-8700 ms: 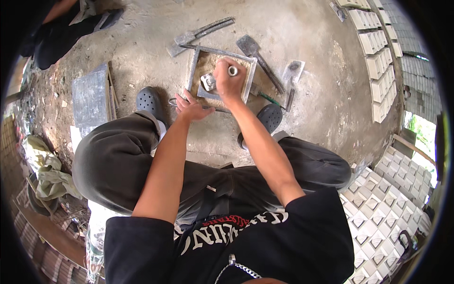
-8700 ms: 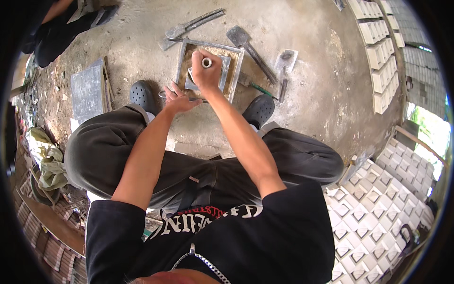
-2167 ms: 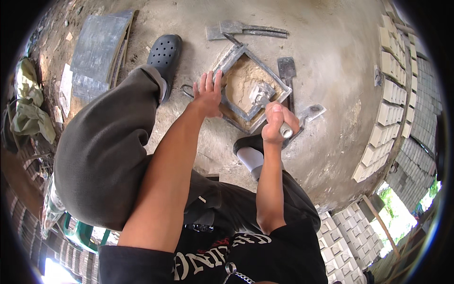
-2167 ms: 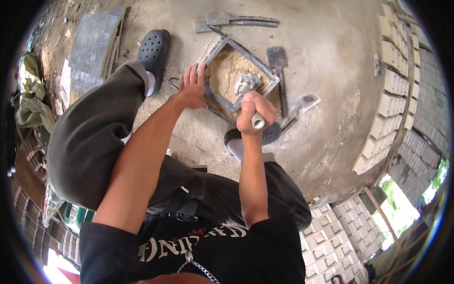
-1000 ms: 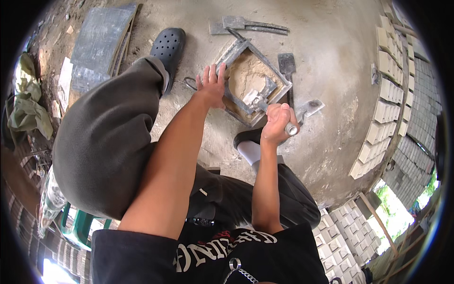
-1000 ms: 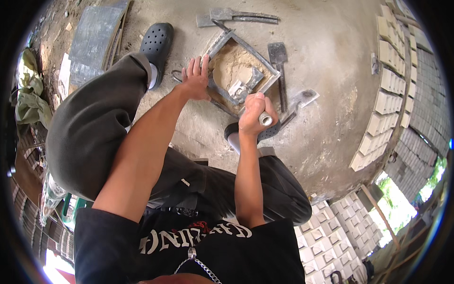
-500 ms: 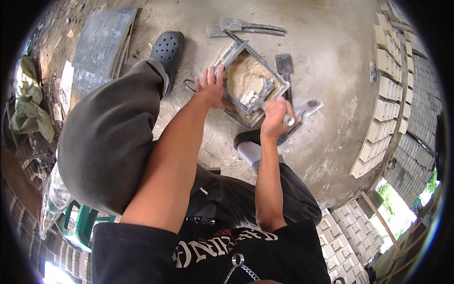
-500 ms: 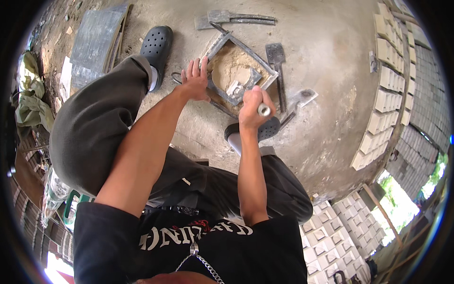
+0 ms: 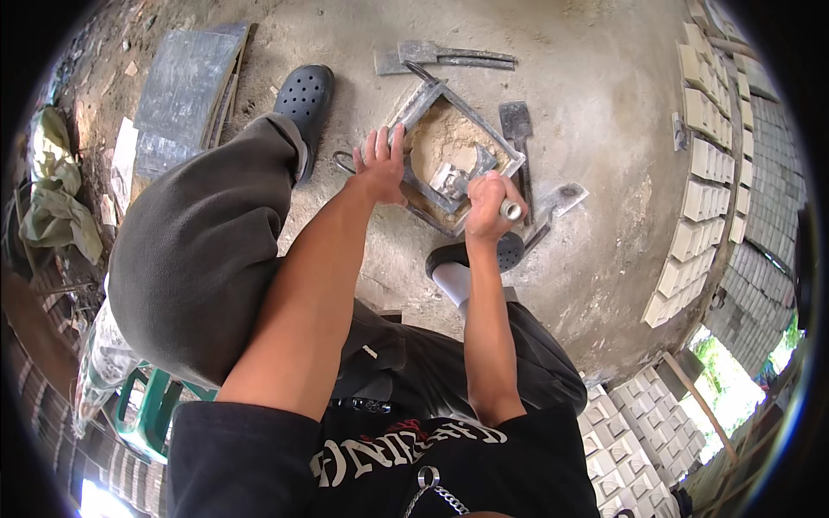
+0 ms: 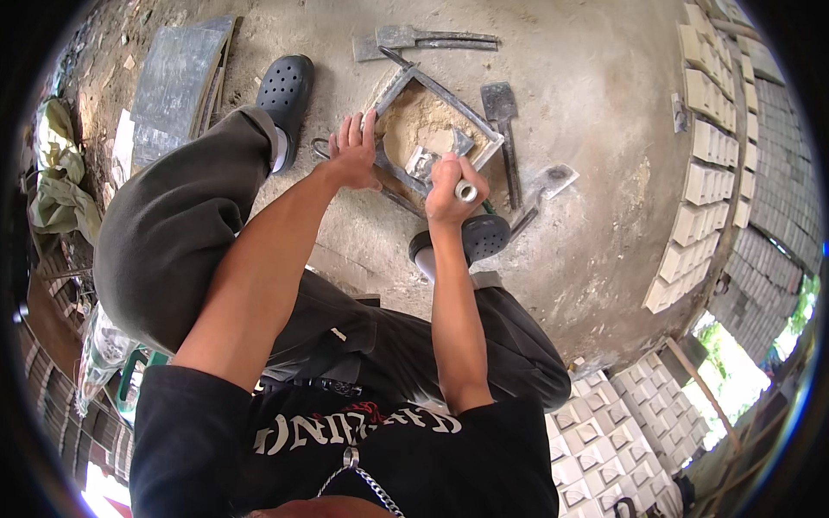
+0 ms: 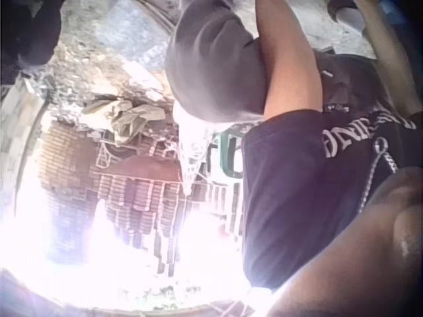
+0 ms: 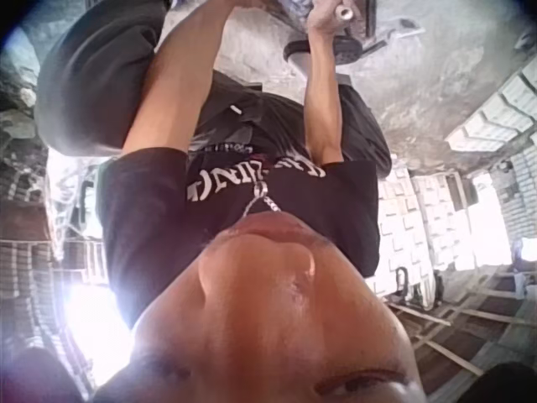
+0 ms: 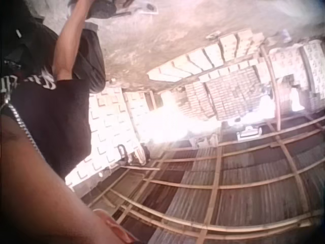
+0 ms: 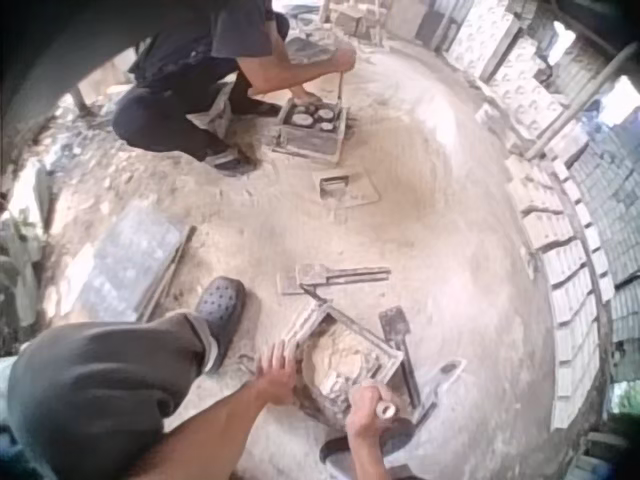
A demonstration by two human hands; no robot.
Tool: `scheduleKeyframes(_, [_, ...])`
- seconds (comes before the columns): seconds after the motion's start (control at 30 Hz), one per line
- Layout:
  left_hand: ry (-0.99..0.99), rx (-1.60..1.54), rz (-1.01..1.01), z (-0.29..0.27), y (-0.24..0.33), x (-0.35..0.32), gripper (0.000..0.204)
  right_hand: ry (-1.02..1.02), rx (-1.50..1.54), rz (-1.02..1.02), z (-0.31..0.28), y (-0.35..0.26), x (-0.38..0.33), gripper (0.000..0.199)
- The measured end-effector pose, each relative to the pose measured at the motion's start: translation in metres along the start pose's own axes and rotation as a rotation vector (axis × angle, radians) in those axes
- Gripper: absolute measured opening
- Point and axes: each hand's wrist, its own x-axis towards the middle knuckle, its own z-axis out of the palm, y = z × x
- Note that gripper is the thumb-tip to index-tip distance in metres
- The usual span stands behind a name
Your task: The person fills a metal mold with concrete mixture using a small trowel, levels and packs the mixture by hand and with a tool, and then uses a pipe-like tool to create a hollow core or finish the block.
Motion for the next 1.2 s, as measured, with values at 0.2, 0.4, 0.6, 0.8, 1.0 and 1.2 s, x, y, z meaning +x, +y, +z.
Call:
scheduleKeyframes(0.2, [0.012, 0.014, -0.006, 0.004, -0.002, 0.003, 0.148, 0.037, 0.078, -0.023, 0.010, 0.000, -0.003, 0.036])
scheduleKeyframes(0.4, [0.008, 0.011, -0.012, 0.004, -0.003, 0.002, 0.148, -0.070, -0.023, -0.114, 0.010, -0.021, -0.001, 0.034])
scheduleKeyframes(0.6, [-0.009, 0.003, -0.002, 0.000, 0.000, 0.000, 0.147, -0.068, 0.090, 0.043, -0.001, -0.004, 0.009, 0.034])
scheduleKeyframes(0.8, [-0.011, 0.008, 0.010, -0.001, -0.001, 0.000, 0.147, -0.081, 0.060, -0.034, -0.005, -0.003, 0.002, 0.035])
scheduleKeyframes(1.0, [-0.031, 0.012, -0.013, 0.000, -0.001, -0.001, 0.147, -0.052, 0.233, -0.127, 0.004, -0.012, 0.004, 0.036])
scheduleKeyframes(1.2, [-0.021, 0.006, -0.014, 0.002, -0.001, -0.001, 0.146, -0.140, 0.051, 0.018, 0.012, -0.010, 0.017, 0.033])
